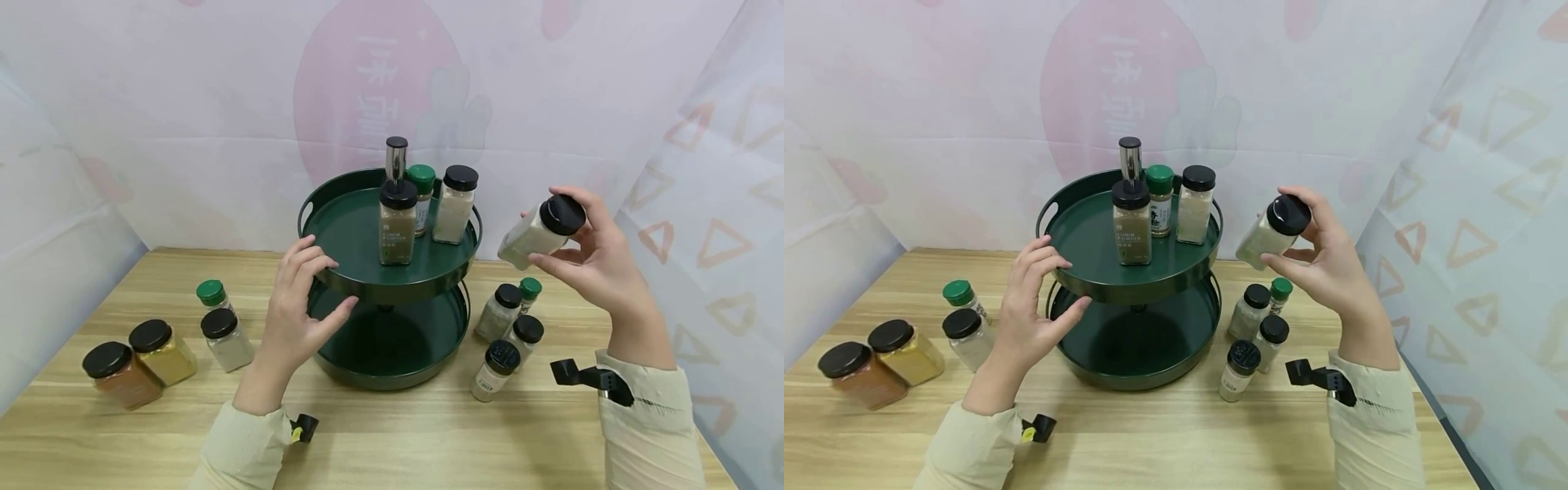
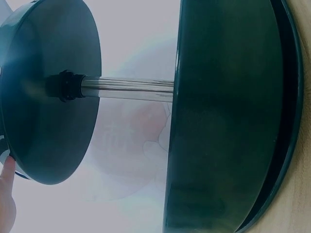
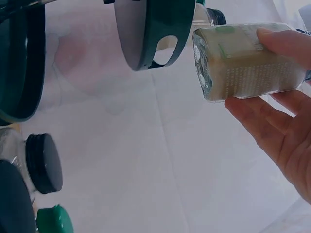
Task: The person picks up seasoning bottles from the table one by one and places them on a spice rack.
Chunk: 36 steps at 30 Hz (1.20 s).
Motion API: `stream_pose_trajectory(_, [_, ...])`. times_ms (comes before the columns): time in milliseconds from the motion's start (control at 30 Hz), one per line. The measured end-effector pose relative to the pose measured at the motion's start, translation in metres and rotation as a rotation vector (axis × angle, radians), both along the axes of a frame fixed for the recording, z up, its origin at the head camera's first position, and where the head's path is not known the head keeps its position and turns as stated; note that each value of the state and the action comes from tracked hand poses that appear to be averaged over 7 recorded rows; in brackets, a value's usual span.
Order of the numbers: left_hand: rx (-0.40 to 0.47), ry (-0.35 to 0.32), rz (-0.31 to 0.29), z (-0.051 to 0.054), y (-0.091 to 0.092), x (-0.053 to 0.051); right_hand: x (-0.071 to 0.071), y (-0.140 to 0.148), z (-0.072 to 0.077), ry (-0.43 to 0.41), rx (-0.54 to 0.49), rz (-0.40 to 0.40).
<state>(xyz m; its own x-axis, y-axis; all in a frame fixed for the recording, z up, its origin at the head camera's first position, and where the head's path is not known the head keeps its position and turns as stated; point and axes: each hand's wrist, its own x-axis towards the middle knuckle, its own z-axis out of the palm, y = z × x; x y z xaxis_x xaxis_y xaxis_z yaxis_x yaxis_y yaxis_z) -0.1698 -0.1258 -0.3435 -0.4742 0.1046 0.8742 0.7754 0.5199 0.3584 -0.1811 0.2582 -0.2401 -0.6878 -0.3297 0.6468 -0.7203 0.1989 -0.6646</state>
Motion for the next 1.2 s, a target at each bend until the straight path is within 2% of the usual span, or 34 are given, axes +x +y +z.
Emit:
stream_pose_trajectory(233, [-0.009, 0.013, -0.004, 0.001, 0.000, -0.001, -0.003, -0.011, 0.009, 0.057, -0.038, 0.103])
stream_pose_trajectory(667, [-0.014, 0.017, -0.005, 0.001, 0.000, -0.001, -0.002, -0.037, 0.022, 0.070, -0.062, 0.180])
stream_pose_trajectory(867, [-0.014, 0.019, -0.007, 0.000, -0.001, -0.001, -0.007, -0.055, 0.026, 0.103, -0.016, 0.163])
stream_pose_trajectory(1200, [-0.009, 0.015, -0.006, 0.000, -0.001, -0.001, -0.013, -0.076, 0.025, 0.095, 0.105, 0.144])
